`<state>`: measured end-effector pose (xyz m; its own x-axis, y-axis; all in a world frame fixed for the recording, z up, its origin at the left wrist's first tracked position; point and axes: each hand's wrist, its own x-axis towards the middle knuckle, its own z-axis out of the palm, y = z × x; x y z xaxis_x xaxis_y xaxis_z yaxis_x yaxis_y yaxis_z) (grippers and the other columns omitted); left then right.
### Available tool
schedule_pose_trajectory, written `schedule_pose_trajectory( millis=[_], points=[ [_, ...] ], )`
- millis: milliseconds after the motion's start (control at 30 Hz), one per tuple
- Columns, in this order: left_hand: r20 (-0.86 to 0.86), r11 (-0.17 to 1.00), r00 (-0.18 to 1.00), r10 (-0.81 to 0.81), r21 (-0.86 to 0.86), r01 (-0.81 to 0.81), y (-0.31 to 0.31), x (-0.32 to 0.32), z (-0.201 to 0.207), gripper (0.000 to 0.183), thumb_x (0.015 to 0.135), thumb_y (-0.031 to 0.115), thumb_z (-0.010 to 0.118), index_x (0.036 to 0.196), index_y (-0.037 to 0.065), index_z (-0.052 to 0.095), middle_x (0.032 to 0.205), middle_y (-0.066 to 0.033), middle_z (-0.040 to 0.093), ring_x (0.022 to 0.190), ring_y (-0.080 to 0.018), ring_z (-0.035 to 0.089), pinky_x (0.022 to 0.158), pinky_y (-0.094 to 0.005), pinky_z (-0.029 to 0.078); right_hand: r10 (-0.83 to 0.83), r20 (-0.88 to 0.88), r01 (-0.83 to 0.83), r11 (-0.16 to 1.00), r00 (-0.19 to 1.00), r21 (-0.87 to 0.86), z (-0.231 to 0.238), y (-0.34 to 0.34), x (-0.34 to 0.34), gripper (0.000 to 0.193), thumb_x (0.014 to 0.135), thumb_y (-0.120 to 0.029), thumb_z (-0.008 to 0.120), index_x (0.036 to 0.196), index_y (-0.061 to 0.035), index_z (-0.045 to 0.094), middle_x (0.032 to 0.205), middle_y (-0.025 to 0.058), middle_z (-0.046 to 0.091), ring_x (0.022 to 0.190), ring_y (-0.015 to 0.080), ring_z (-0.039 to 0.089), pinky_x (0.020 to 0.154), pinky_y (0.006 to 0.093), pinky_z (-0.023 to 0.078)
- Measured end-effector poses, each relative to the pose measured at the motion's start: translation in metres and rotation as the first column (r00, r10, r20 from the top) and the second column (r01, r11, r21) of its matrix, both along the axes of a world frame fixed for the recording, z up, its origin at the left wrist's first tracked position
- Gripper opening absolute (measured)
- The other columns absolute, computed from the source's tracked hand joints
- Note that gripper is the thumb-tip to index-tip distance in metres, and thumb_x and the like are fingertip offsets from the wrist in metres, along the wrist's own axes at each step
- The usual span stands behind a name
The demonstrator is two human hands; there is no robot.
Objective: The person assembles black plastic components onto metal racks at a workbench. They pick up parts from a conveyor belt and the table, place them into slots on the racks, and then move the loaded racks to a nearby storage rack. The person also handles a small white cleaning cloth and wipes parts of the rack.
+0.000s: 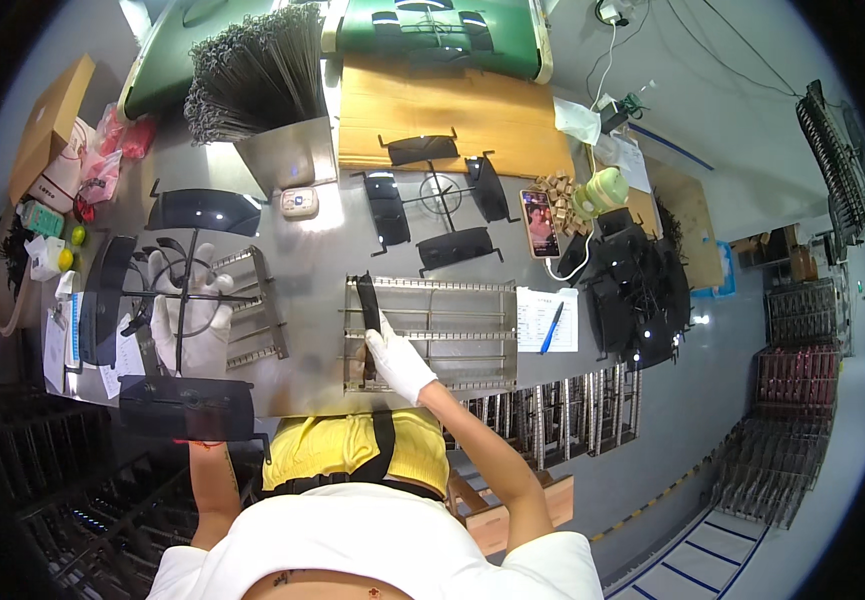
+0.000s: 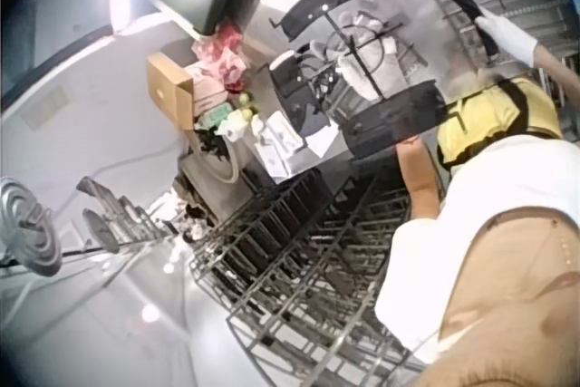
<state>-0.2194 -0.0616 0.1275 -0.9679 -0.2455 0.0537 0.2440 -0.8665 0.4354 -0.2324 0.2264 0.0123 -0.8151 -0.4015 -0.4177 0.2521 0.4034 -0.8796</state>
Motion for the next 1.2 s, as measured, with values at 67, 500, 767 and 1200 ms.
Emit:
schedule_pose_trajectory(
  millis=[67,500,767,1200],
  points=[
    [-0.152,0.985,0.974,-0.170,-0.031,0.167,-0.009,0.005,-0.012,0.058,0.096,0.036,0.060,0.149,0.032,0.038,0.149,-0.0262,0.036,0.121,-0.0440,0.048,0.079,-0.0404,0.055,-0.015,0.022,0.015,1.000,1.000,0.020,0.018,-0.015,0.002,0.068,0.100,-0.038,0.042,0.155,-0.0048,0.017,0.094,0.0320,0.065,0.070,0.0417,0.065,0.066,0.0453,0.051],
    [-0.157,0.872,0.874,-0.459,0.106,0.477,-0.010,0.007,-0.009,0.069,0.093,0.036,0.065,0.153,0.028,0.031,0.145,-0.0258,0.034,0.109,-0.0381,0.051,0.084,-0.0388,0.060,0.532,-0.147,-0.282,0.640,0.834,0.715,0.035,-0.042,-0.001,0.038,0.092,-0.025,0.058,0.115,0.0056,0.053,0.124,0.0413,0.051,0.080,0.0436,0.069,0.070,0.0474,0.058],
    [-0.018,0.672,0.709,-0.705,0.304,0.676,0.047,-0.010,0.023,0.055,0.097,0.044,0.052,0.145,0.019,0.044,0.131,-0.0313,0.048,0.089,-0.0409,0.064,0.052,-0.0310,0.054,0.133,-0.422,0.040,0.926,0.897,0.375,0.169,-0.028,-0.055,0.080,0.074,-0.033,0.079,0.142,-0.0069,0.047,0.118,0.0242,0.064,0.101,0.0412,0.065,0.090,0.0385,0.053],
    [-0.042,0.672,0.788,-0.614,0.496,0.550,-0.007,0.023,0.062,0.069,0.092,0.054,0.051,0.144,0.009,0.045,0.131,-0.0173,0.040,0.090,-0.0274,0.060,0.064,-0.0322,0.057,0.024,-0.245,0.003,0.994,0.969,0.111,0.014,0.000,0.006,0.057,0.092,-0.019,0.052,0.141,-0.0029,0.029,0.125,0.0392,0.051,0.072,0.0447,0.065,0.068,0.0467,0.056]
  ],
)
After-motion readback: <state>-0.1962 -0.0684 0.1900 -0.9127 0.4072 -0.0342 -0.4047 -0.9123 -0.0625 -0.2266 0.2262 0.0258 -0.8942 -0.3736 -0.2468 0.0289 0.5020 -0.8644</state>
